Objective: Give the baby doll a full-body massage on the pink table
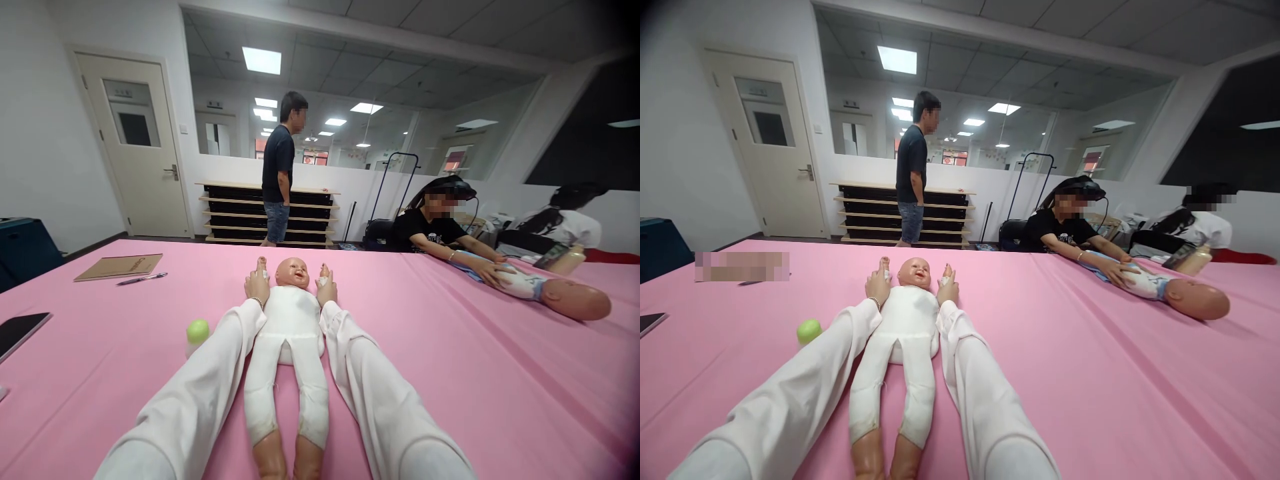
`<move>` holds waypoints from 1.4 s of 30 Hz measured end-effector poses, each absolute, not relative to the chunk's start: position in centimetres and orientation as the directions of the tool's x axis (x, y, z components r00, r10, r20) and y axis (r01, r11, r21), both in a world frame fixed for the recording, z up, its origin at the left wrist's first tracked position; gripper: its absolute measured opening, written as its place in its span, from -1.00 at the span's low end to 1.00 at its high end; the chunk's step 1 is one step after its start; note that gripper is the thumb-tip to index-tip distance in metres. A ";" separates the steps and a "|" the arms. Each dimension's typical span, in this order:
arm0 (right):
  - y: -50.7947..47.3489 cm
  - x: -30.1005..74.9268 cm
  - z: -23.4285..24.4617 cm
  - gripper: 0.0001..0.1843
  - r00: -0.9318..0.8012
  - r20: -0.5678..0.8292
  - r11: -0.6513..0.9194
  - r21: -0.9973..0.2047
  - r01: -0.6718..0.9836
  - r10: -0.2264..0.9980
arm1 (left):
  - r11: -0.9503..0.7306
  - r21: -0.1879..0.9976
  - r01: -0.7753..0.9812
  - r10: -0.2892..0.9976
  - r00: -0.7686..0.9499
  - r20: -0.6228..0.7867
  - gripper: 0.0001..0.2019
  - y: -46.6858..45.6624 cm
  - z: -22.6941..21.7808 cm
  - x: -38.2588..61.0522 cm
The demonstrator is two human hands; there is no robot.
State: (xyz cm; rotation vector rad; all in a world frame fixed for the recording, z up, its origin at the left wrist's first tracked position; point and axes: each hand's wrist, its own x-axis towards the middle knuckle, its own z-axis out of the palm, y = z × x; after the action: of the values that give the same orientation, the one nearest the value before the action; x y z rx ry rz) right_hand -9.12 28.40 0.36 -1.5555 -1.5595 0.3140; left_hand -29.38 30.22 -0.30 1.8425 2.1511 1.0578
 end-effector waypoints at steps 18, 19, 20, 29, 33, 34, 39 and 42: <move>27.0 -5.6 2.1 -0.16 0.229 0.454 0.271 -0.791 0.548 0.861 | 0.021 0.617 0.787 0.883 -0.304 0.357 -0.19 27.5 4.9 -30.4; 26.0 -4.8 2.4 -0.16 0.127 0.503 0.361 -0.753 0.550 0.855 | -0.020 0.654 0.756 0.879 -0.298 0.372 -0.15 26.3 5.5 -31.0; 24.9 -3.9 2.4 -0.19 0.018 0.550 0.450 -0.703 0.551 0.835 | -0.075 0.680 0.729 0.882 -0.270 0.387 -0.16 25.1 5.7 -31.6; 17.3 -0.5 -4.0 -0.60 -0.487 0.544 0.717 -0.378 0.585 0.684 | -0.401 0.482 0.779 0.872 0.162 0.462 -0.89 15.5 0.2 -36.5; 16.6 0.0 -5.9 -0.57 -0.491 0.578 0.742 -0.355 0.569 0.652 | -0.554 0.148 0.819 0.773 0.440 0.457 -0.86 13.7 -3.1 -37.4; 16.4 0.1 -5.8 -0.58 -0.494 0.572 0.743 -0.364 0.562 0.655 | -0.569 0.106 0.816 0.757 0.469 0.455 -0.86 13.5 -3.5 -37.5; 17.0 -0.9 -2.7 -0.69 -0.396 0.533 0.662 -0.558 0.501 0.748 | -0.359 0.362 0.860 0.854 0.145 0.500 -0.89 14.3 -0.5 -36.1; 20.7 -2.7 0.9 -0.58 -0.135 0.569 0.565 -0.702 0.434 0.811 | -0.218 0.613 0.759 0.830 -0.186 0.526 -0.76 17.9 3.1 -33.7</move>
State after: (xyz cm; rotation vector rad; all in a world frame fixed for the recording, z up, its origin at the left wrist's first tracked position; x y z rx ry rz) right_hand -2.69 20.66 0.85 -1.0322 -1.7634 0.4548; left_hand -33.74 17.89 3.14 1.9523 1.9132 1.3841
